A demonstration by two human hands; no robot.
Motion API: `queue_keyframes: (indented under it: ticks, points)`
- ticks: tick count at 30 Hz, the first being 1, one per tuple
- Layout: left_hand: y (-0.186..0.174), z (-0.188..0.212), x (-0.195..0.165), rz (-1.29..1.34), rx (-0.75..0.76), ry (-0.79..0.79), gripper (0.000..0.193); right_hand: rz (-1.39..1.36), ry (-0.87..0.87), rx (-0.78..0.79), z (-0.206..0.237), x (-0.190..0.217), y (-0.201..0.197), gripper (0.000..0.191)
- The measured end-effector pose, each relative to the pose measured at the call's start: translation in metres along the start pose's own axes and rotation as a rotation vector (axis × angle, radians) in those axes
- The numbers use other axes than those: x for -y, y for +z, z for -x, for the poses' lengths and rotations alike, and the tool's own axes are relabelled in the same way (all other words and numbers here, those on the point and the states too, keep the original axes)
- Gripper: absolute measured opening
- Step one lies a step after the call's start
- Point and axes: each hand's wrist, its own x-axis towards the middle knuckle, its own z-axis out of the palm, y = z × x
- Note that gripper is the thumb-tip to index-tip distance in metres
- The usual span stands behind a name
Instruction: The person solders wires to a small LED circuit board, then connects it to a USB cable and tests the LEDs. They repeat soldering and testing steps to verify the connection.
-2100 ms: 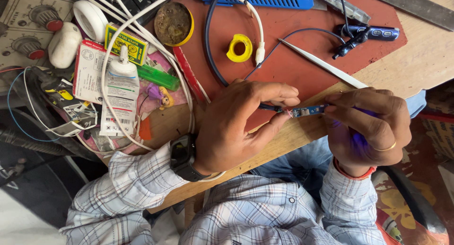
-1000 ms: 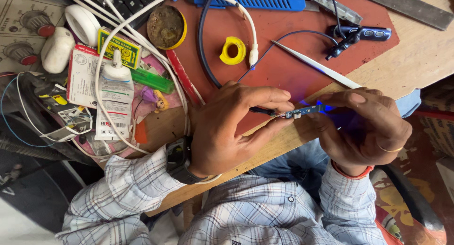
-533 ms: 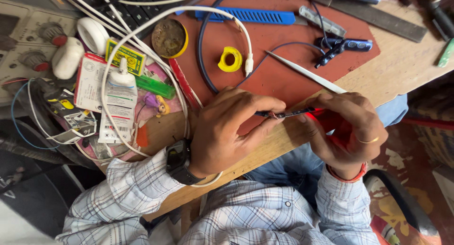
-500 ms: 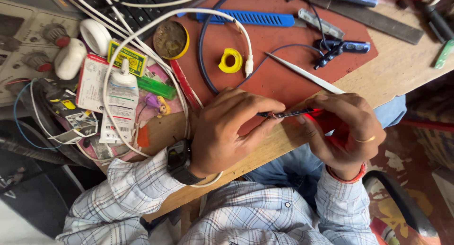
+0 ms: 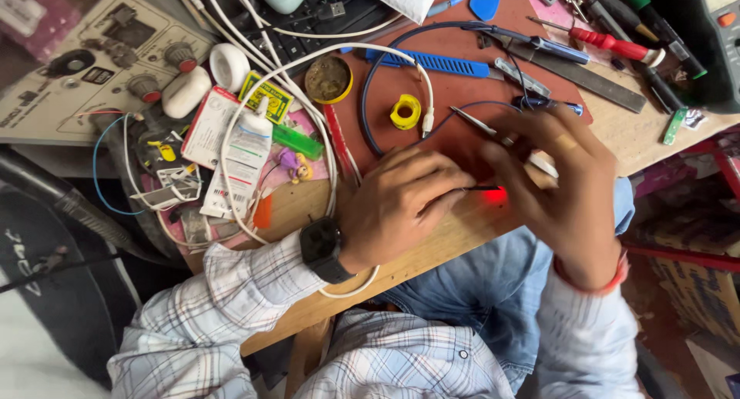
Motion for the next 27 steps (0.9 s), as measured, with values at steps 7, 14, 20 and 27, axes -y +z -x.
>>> queue_keyframes:
  ticks: [7, 14, 20, 27]
  points:
    - [-0.006, -0.001, 0.003, -0.03, 0.084, 0.073, 0.025, 0.173, -0.17, 0.135, -0.071, -0.005, 0.033, 0.017]
    - [-0.009, -0.004, 0.003, 0.031, 0.097, 0.058, 0.019, 0.142, -0.091, 0.11, -0.087, -0.011, 0.036, 0.015]
    - [-0.015, -0.007, -0.003, 0.144, 0.03, -0.064, 0.014, -0.553, 0.082, 0.133, -0.065, 0.003, -0.004, 0.014]
    - [-0.016, -0.012, -0.004, 0.114, -0.047, -0.082, 0.008, -0.601, 0.121, -0.048, 0.0, 0.001, 0.001, 0.024]
